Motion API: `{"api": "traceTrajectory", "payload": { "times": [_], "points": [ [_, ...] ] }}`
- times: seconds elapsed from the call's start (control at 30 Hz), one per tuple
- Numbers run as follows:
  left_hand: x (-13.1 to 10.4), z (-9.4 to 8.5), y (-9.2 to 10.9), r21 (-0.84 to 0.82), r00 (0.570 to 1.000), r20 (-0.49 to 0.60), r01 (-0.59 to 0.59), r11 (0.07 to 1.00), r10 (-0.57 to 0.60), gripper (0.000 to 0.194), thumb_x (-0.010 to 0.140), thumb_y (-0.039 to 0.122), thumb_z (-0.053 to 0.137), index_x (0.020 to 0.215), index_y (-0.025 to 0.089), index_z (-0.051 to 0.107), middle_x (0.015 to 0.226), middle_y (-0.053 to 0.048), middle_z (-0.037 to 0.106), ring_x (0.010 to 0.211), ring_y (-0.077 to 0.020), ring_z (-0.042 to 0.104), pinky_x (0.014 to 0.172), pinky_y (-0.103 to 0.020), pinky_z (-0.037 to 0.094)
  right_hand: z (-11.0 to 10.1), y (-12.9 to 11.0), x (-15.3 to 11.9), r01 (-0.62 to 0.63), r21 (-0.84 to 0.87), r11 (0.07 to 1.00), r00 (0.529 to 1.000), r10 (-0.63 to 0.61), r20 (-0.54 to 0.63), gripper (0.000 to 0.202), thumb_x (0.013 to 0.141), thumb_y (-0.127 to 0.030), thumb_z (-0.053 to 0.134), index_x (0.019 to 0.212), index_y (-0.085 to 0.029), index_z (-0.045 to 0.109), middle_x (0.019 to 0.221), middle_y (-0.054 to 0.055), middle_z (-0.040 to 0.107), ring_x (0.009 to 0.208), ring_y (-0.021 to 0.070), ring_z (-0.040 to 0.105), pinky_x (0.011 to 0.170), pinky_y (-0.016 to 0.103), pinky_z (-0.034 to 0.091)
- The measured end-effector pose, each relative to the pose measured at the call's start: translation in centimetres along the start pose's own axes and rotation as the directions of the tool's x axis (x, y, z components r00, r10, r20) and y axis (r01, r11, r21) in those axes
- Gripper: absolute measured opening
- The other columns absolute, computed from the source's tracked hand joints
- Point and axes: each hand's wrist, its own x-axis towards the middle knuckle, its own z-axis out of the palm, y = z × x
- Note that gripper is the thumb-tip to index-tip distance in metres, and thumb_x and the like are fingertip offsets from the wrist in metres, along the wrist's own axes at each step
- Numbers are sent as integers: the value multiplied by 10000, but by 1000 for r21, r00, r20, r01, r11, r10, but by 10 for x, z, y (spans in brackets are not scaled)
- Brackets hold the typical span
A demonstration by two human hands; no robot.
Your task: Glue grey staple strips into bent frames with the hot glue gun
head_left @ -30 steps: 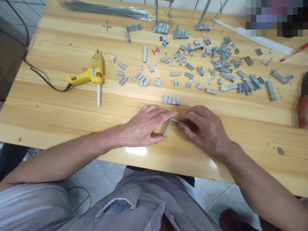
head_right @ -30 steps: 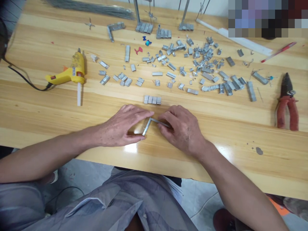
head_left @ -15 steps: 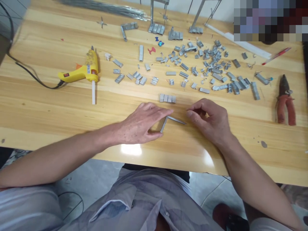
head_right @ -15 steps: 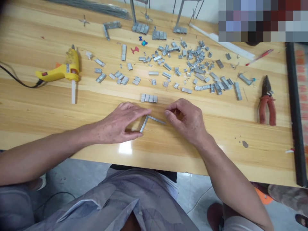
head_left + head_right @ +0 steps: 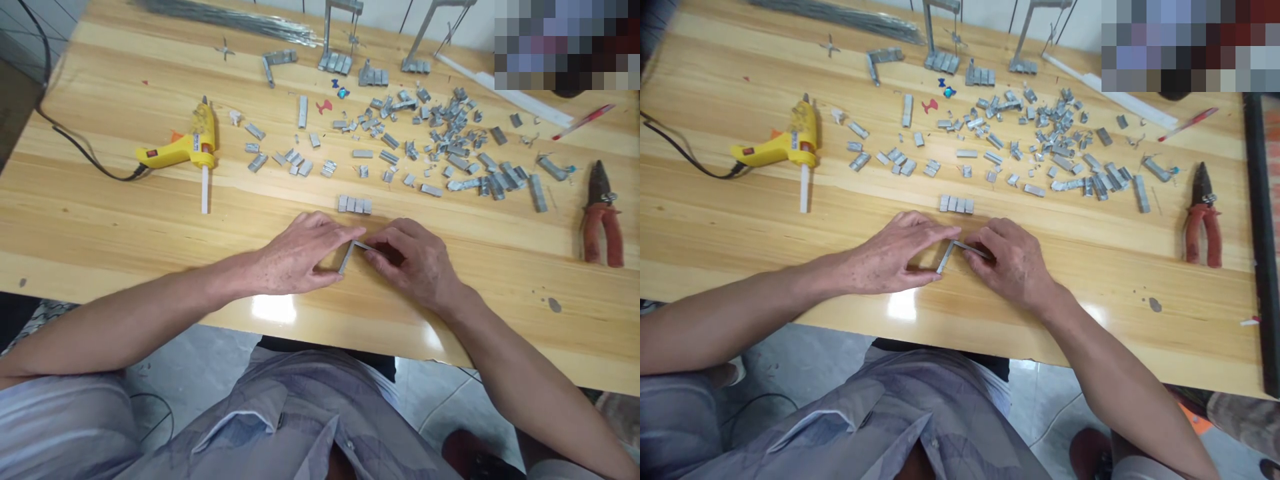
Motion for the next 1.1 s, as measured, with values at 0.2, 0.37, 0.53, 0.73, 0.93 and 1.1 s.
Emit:
{"api": "traceTrajectory", "payload": {
  "times": [0.2,0.37,0.53,0.73,0.93,1.1],
  "points": [
    [0,1,0,-3,1000,-14,-9,1000,9,769,876,346,759,1570,267,437,1292,-97,699,1201,-302,591,1078,-478,438,5,-3,1,6,-32,999,1000,-7,-30,127,981,-246,619,978,-211,741,796,54,697,733,195,630,663,320,482],
    [0,2,-1,-4,999,-31,-15,1000,14,757,878,327,764,1562,280,444,1293,-89,704,1198,-295,601,1077,-465,447,6,-5,1,13,-33,999,998,-15,-57,139,985,-247,610,955,-212,741,758,41,678,700,182,610,641,305,466],
    [0,2,-1,-2,999,-42,-21,1000,21,726,896,322,754,1556,290,453,1298,-78,706,1206,-287,606,1074,-458,454,6,-4,1,20,-22,1000,998,-21,-51,130,981,-241,622,967,-204,746,761,43,676,693,181,607,633,307,467],
    [0,3,-2,6,999,-31,-18,1000,18,723,894,342,753,1553,275,463,1284,-88,715,1205,-292,607,1071,-465,452,5,-4,1,26,-27,999,999,-28,-46,120,976,-237,632,980,-195,745,766,43,675,698,183,617,635,306,473],
    [1,-1,1,-2,999,-23,-31,1000,31,706,899,311,737,1547,259,463,1324,-100,704,1224,-297,608,1085,-473,436,5,-5,1,37,-29,999,997,-39,-66,117,970,-230,630,970,-204,745,770,43,679,705,186,620,638,308,470],
    [0,1,0,16,998,-31,-54,998,54,725,895,299,746,1555,263,449,1389,-97,676,1255,-302,602,1090,-466,432,7,-4,0,40,-40,998,997,-42,-66,131,969,-215,626,977,-186,753,770,48,674,719,193,625,638,316,473]
  ]
}}
